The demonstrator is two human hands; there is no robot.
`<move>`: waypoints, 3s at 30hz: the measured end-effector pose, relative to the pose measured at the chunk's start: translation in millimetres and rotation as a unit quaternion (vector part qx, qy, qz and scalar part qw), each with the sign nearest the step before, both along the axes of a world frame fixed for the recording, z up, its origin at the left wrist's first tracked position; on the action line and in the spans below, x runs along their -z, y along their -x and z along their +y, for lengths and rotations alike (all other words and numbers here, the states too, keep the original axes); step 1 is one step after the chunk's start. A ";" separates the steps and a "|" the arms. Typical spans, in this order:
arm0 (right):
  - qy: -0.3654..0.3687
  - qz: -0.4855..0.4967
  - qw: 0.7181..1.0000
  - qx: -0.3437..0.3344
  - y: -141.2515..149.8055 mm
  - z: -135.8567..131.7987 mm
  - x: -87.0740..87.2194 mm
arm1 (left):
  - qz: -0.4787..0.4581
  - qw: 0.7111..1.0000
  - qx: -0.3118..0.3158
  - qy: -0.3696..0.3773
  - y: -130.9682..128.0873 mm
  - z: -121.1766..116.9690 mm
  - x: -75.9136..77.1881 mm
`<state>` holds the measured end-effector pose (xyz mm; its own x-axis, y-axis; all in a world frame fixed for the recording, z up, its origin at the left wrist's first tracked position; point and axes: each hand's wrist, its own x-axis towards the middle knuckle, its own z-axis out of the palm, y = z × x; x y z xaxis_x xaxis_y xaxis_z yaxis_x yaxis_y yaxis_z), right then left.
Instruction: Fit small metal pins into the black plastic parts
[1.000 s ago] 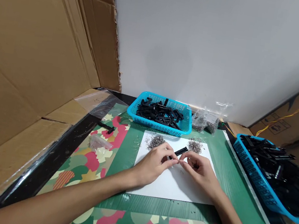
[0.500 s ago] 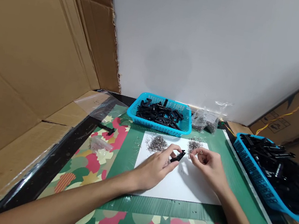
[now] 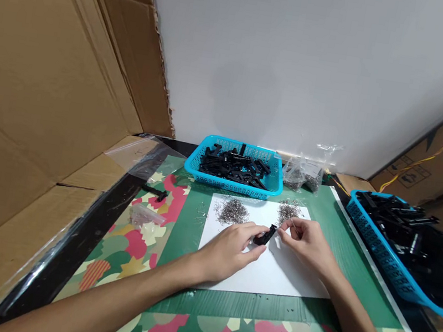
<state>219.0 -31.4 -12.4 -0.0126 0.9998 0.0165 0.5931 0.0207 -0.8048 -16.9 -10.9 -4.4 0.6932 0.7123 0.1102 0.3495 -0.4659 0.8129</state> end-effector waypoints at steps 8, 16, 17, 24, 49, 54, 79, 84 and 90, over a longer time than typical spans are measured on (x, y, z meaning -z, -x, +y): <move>0.005 -0.011 1.000 0.003 1.3 0.3 -0.6 | 0.012 1.000 0.002 -0.003 -0.2 1.1 3.1; -0.030 -0.041 0.999 0.020 4.3 -0.6 5.3 | 0.024 1.000 0.016 -0.001 -0.3 1.3 0.1; -0.035 -0.043 0.998 0.022 4.8 -1.2 5.2 | 0.022 1.000 0.018 -0.001 -0.3 1.3 0.1; -0.082 -0.062 0.994 0.036 7.6 -5.1 7.2 | 0.017 1.000 0.025 -0.003 -0.1 1.2 0.6; -0.192 0.139 0.969 0.063 1.8 -14.1 3.7 | 0.031 0.995 0.055 -0.071 2.6 -3.0 8.8; -0.113 0.107 0.984 0.090 4.8 -12.6 7.1 | 0.057 0.992 0.060 -0.090 2.8 -2.9 7.7; -0.093 0.035 0.988 0.120 17.0 -3.5 10.3 | 0.030 0.995 0.080 -0.048 0.1 0.0 8.4; -0.112 0.005 0.985 0.130 22.5 -2.6 11.5 | 0.008 0.996 0.083 -0.016 -3.0 2.2 9.0; -0.104 0.126 0.977 0.134 20.1 -4.3 13.2 | -0.019 0.999 0.032 0.019 -3.6 -0.2 6.7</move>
<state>198.9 -35.8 -25.6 0.2801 0.9414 0.1879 0.3831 0.0699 -0.9210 -13.3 -11.1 -11.1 0.7340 0.6700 0.1110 0.2886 -0.4557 0.8421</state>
